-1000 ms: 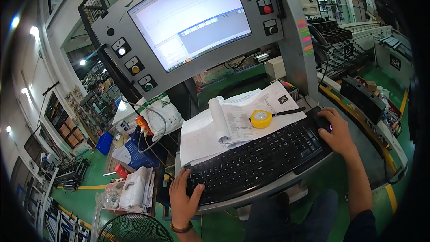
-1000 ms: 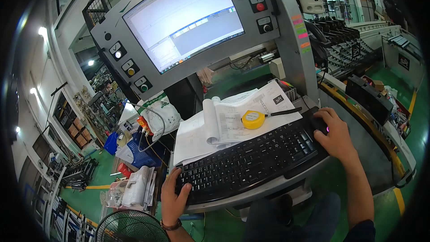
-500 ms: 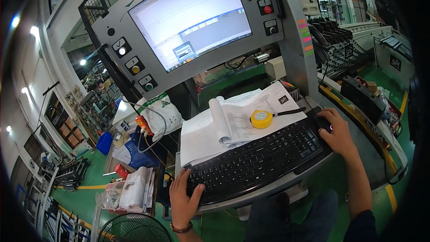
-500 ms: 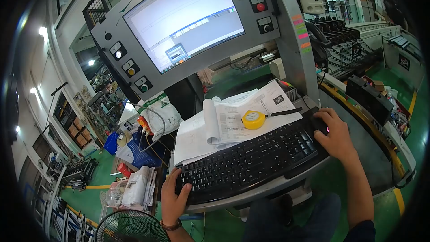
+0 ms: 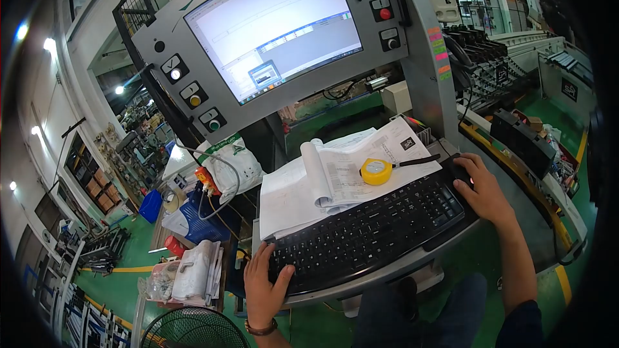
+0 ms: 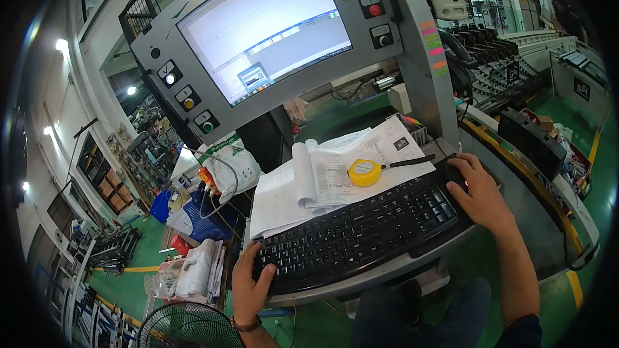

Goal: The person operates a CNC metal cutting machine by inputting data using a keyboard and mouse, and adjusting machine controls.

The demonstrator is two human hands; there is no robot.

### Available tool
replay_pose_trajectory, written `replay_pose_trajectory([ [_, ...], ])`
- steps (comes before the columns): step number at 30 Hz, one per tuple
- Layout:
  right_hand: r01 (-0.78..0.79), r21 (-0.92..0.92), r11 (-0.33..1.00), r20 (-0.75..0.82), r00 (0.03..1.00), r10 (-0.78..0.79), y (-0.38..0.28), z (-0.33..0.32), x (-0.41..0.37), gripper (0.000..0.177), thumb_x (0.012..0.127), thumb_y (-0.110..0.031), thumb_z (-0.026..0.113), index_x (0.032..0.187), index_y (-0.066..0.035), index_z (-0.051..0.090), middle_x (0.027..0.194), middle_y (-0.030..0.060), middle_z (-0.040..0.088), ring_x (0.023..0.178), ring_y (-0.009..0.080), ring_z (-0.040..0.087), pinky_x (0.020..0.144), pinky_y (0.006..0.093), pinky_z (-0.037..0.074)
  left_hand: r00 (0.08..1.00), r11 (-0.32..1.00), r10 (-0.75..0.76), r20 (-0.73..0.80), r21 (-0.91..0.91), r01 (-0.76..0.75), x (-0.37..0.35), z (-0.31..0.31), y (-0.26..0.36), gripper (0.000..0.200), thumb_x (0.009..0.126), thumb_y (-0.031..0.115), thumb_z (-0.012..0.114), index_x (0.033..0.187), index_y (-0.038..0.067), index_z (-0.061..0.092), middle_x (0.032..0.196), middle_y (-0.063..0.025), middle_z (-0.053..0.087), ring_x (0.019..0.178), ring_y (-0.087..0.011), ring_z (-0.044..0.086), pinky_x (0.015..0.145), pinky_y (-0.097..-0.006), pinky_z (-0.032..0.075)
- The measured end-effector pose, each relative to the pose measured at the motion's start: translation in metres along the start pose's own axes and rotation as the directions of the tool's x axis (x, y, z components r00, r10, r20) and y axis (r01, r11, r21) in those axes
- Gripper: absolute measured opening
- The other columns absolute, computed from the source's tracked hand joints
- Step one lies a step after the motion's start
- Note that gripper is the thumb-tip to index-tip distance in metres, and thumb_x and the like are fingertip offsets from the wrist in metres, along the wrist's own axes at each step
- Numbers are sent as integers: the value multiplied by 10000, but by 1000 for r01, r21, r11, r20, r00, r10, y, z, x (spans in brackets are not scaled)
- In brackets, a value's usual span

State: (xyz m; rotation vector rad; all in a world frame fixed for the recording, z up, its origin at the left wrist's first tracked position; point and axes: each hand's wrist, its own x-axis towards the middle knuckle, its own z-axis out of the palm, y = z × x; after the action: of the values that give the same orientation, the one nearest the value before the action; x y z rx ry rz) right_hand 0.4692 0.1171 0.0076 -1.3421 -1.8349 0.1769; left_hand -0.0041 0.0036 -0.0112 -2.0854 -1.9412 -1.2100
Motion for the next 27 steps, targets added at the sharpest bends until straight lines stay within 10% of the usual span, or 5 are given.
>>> replay_pose_trajectory([
  [27,-46,-59,997,-145,989,37,5,3,-2,432,823,-186,677,1232,-48,651,1329,147,607,1166,403,640,997,457,514,1000,1000,3,4,5,-3,0,-1,3,634,954,421,710,1390,-22,583,1456,-297,562,1354,-441,536,1161,-527,358],
])
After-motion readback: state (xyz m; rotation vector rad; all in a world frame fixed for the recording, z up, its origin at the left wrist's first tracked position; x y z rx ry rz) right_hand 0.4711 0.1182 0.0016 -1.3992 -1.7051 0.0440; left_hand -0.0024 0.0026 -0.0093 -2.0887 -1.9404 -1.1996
